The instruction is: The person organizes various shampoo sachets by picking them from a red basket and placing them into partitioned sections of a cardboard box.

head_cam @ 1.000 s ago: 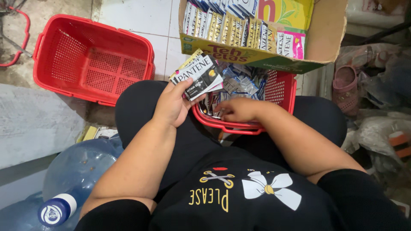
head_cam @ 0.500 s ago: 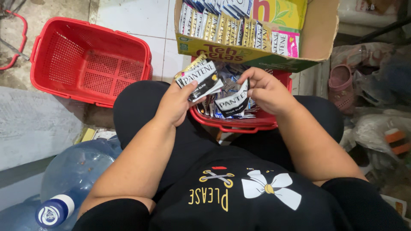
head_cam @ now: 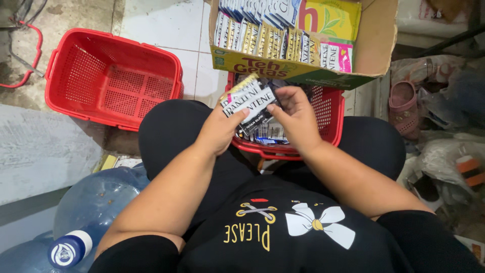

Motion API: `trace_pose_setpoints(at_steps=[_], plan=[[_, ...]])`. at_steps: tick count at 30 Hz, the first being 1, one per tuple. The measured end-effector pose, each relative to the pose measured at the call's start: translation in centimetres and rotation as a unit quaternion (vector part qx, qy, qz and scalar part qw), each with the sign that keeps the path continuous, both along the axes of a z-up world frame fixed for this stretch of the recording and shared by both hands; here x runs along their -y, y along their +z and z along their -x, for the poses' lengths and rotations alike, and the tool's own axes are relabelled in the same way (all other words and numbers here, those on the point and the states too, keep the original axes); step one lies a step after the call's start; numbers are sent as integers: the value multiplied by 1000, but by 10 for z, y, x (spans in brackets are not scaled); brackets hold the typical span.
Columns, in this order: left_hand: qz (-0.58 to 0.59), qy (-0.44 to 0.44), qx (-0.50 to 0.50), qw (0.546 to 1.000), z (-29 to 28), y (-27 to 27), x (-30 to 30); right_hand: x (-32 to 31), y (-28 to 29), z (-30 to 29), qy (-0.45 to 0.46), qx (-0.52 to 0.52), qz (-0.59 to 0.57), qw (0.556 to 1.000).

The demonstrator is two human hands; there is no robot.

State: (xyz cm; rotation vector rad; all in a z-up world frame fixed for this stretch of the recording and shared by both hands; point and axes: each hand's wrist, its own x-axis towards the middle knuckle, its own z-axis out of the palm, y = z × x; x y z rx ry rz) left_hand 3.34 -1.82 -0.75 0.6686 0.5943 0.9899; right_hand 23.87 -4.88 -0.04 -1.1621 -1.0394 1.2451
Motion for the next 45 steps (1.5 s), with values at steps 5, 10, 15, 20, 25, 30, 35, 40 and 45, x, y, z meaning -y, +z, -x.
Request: trace_pose_setpoints(at_steps=[5, 10, 15, 20, 25, 30, 35, 40, 45], plan=[[-110, 140, -120, 977, -23, 4, 22, 14, 11, 25, -1, -255, 123, 959], [-361, 114, -372, 848, -27, 20, 37, 21, 10, 22, 59, -385, 150, 909], [-441, 161, -354, 809, -21, 33, 30, 19, 2, 15, 59, -428, 183, 883], [-452, 169, -343, 806, -23, 29, 34, 28, -4, 12, 131, -496, 180, 839], [-442, 195, -325, 813, -20, 19, 37, 31, 20, 25, 128, -398, 212, 883], [-426, 201, -331, 818, -22, 10, 39, 32, 26, 26, 143, -389, 201, 888], [-465, 165, -331, 804, -25, 16, 43, 27, 39, 21, 161, -391, 193, 885], [-494, 143, -226, 827, -26, 44, 30, 2, 81, -15, 134, -374, 131, 908], [-517, 167, -352, 762, -31, 99, -11, -39, 127, -97, 89, -411, -57, 905]])
